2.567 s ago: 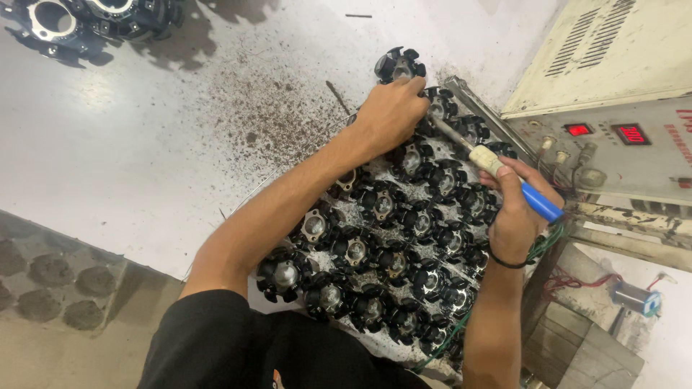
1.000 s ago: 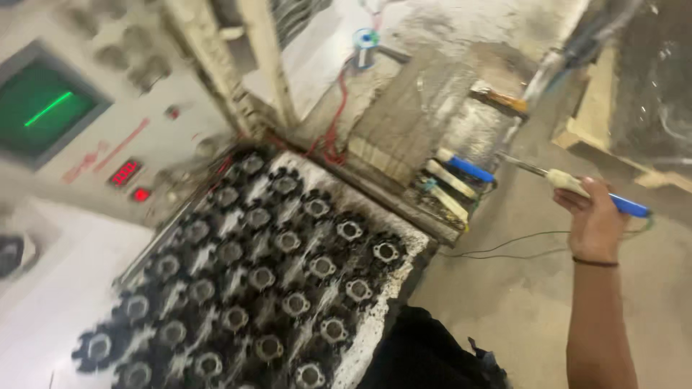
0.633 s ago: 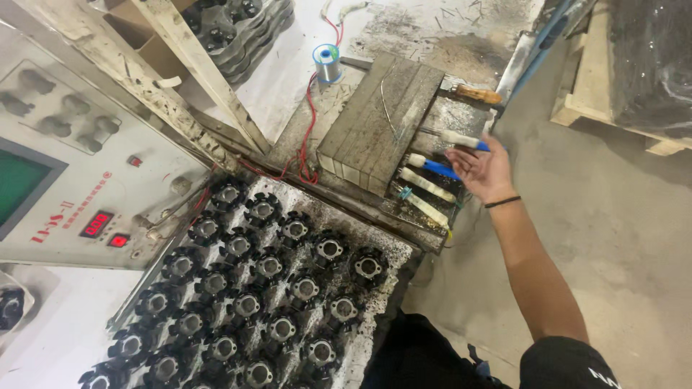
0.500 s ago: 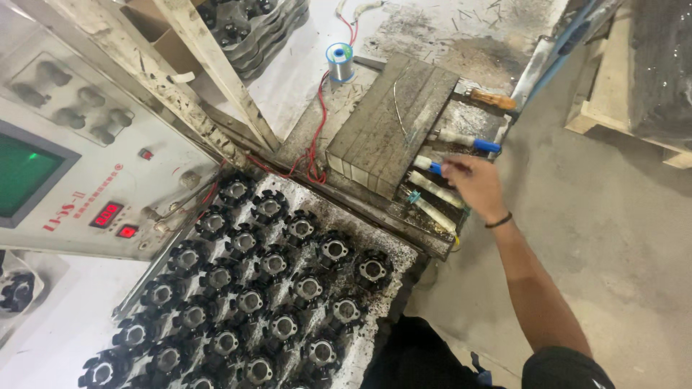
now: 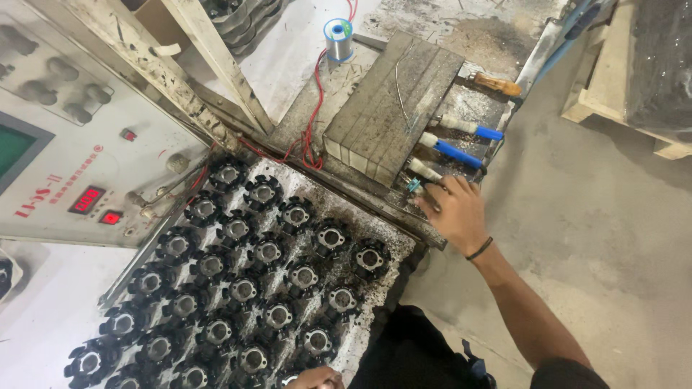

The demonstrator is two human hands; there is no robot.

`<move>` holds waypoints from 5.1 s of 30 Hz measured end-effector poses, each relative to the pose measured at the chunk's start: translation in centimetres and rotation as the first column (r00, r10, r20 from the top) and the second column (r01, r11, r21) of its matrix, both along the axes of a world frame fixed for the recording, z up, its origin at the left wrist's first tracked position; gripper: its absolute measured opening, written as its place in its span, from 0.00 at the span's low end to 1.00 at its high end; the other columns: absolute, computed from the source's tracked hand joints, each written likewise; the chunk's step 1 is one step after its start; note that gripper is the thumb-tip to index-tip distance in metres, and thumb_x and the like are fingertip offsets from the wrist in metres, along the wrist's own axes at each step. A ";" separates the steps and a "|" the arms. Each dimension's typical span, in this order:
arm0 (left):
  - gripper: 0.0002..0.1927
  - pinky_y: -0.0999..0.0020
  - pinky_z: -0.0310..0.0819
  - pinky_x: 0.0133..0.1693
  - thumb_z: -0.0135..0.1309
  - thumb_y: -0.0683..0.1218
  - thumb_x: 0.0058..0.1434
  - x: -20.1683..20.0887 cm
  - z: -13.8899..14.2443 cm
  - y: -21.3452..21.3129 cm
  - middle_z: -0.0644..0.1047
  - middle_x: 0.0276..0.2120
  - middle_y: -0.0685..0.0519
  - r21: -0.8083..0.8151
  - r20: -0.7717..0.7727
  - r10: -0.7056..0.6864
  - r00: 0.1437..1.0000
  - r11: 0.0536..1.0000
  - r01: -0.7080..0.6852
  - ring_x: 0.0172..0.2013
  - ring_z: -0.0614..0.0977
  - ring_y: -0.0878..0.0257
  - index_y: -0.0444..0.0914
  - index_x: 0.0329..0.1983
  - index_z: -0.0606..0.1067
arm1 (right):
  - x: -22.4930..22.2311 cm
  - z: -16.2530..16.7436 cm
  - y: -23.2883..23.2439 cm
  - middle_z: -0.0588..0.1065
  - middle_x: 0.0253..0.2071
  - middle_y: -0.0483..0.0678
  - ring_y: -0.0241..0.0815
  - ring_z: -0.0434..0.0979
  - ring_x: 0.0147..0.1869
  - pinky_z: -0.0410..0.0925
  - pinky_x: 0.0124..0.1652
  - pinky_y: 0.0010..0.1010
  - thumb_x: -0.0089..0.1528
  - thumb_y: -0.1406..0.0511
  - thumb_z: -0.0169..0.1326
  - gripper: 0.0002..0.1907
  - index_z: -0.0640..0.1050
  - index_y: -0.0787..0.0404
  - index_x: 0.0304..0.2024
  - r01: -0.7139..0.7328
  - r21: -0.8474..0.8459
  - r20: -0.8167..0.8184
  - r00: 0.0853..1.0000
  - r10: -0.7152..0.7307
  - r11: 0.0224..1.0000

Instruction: The person solders wire leads onto black rotor components arranged in rows on a workbench, using a soldering iron in one hand and solder wire in the other, working through the parts one at a time and setting each finished rotor back on the bench.

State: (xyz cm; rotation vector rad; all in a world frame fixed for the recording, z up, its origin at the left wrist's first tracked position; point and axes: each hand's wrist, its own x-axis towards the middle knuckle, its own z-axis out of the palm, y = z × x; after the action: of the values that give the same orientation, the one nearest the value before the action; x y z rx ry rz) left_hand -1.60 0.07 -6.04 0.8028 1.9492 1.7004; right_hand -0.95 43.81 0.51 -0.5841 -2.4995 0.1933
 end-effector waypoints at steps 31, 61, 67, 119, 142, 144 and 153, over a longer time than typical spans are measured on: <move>0.07 0.70 0.75 0.54 0.52 0.40 0.74 -0.3 9.8 -3.6 0.79 0.52 0.48 0.499 0.516 0.385 0.765 0.591 -0.634 0.51 0.80 0.65 0.34 0.50 0.79 | 1.2 0.2 -29.7 0.70 0.57 0.61 0.56 0.76 0.53 0.70 0.50 0.40 0.60 0.54 0.62 0.35 0.69 0.77 0.56 -0.890 -0.454 -0.347 0.220 0.912 0.042; 0.16 0.60 0.69 0.34 0.60 0.35 0.51 15.4 3.6 -24.8 0.76 0.39 0.51 -0.158 -0.524 0.776 0.351 0.316 -0.935 0.34 0.76 0.56 0.36 0.44 0.80 | 2.7 -0.4 -39.3 0.80 0.42 0.61 0.54 0.84 0.46 0.76 0.48 0.35 0.61 0.65 0.58 0.18 0.77 0.75 0.47 -0.759 -0.649 -0.034 -0.026 0.999 -0.042; 0.14 0.60 0.68 0.35 0.60 0.37 0.52 15.2 3.1 -25.0 0.75 0.39 0.51 -0.154 -0.539 0.746 0.391 0.369 -0.917 0.36 0.75 0.55 0.36 0.43 0.79 | 2.9 0.3 -40.9 0.80 0.39 0.60 0.54 0.83 0.43 0.76 0.47 0.36 0.60 0.64 0.59 0.18 0.78 0.75 0.45 -0.799 -0.600 -0.043 -0.002 0.999 -0.028; 0.16 0.59 0.70 0.43 0.59 0.38 0.52 5.4 1.8 -27.2 0.74 0.43 0.51 -0.155 -0.553 0.699 0.454 0.449 -0.880 0.42 0.75 0.54 0.36 0.46 0.79 | -3.1 8.9 -50.5 0.79 0.37 0.61 0.49 0.84 0.38 0.75 0.38 0.32 0.61 0.71 0.60 0.16 0.77 0.76 0.48 -0.813 -0.562 0.252 0.006 0.968 0.152; 0.09 0.63 0.72 0.39 0.57 0.38 0.61 -3.1 8.0 -31.7 0.72 0.44 0.52 -0.017 -0.768 0.627 0.131 0.185 -0.983 0.42 0.74 0.57 0.37 0.45 0.79 | -8.3 -1.3 -45.6 0.77 0.42 0.54 0.39 0.75 0.41 0.65 0.41 0.23 0.69 0.69 0.58 0.13 0.80 0.74 0.54 -0.725 -0.689 -0.379 0.377 0.845 0.014; 0.08 0.61 0.72 0.37 0.58 0.40 0.59 -4.5 4.2 -30.6 0.71 0.40 0.52 -0.069 -0.725 0.659 0.202 0.222 -0.973 0.40 0.76 0.57 0.38 0.42 0.79 | -8.9 -1.2 -46.6 0.77 0.43 0.55 0.39 0.74 0.42 0.65 0.42 0.23 0.68 0.70 0.58 0.14 0.80 0.74 0.53 -0.759 -0.650 -0.380 0.368 0.849 0.038; 0.09 0.62 0.75 0.42 0.58 0.41 0.55 -4.5 0.2 -29.4 0.73 0.41 0.53 -0.061 -0.680 0.678 0.278 0.325 -0.944 0.42 0.76 0.56 0.37 0.40 0.78 | -9.6 -0.5 -47.3 0.77 0.43 0.55 0.41 0.75 0.47 0.67 0.48 0.25 0.66 0.67 0.60 0.17 0.80 0.75 0.53 -0.731 -0.677 -0.297 0.381 0.875 0.088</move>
State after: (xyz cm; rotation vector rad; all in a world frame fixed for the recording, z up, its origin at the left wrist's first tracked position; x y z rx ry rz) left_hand -6.12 -29.34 -5.87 -0.1176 3.4936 1.3077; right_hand -10.52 -3.48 -0.04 0.7421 -2.5201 1.7444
